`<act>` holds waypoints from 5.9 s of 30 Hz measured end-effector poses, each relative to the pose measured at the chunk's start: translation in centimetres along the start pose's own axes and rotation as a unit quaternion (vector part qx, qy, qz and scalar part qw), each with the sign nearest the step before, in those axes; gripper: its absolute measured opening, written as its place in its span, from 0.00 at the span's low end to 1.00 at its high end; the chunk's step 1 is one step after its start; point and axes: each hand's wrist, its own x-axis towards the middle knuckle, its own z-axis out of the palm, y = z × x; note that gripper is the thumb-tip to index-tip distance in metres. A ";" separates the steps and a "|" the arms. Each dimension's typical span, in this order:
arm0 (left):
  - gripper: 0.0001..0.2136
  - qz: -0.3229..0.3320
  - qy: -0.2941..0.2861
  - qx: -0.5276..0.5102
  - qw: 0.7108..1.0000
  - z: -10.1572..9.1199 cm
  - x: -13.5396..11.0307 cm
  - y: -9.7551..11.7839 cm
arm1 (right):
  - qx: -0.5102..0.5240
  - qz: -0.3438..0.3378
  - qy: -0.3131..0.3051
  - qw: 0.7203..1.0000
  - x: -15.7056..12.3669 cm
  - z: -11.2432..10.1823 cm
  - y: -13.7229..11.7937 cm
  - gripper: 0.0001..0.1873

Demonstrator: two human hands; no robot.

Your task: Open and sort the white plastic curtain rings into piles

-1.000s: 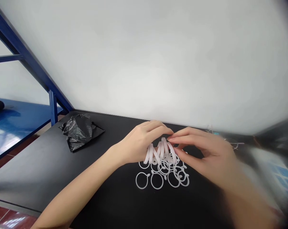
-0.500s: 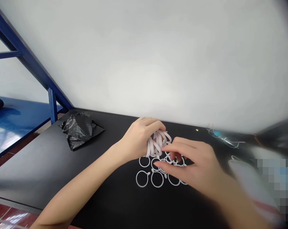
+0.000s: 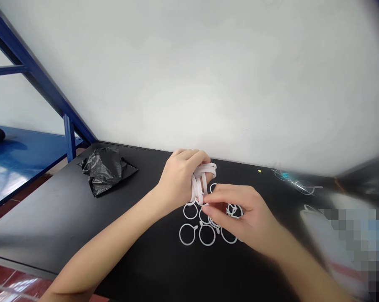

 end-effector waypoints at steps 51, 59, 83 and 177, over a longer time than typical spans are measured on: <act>0.12 -0.399 -0.102 -0.672 0.615 4.4 -1.2 3.1 | -0.009 0.061 0.153 0.986 0.5 0.9 1.9 0.32; 0.09 -0.323 -0.155 -0.685 0.634 4.6 -1.9 3.5 | 0.105 0.087 0.136 0.981 0.4 0.8 1.9 0.29; 0.05 -0.198 -0.243 -0.508 0.802 2.1 -0.4 -1.4 | 0.297 0.212 0.082 0.927 0.8 -1.4 1.7 0.25; 0.10 0.140 -0.276 0.086 0.947 -0.3 0.3 -1.2 | 0.151 0.100 -0.023 0.983 -0.4 0.5 2.0 0.14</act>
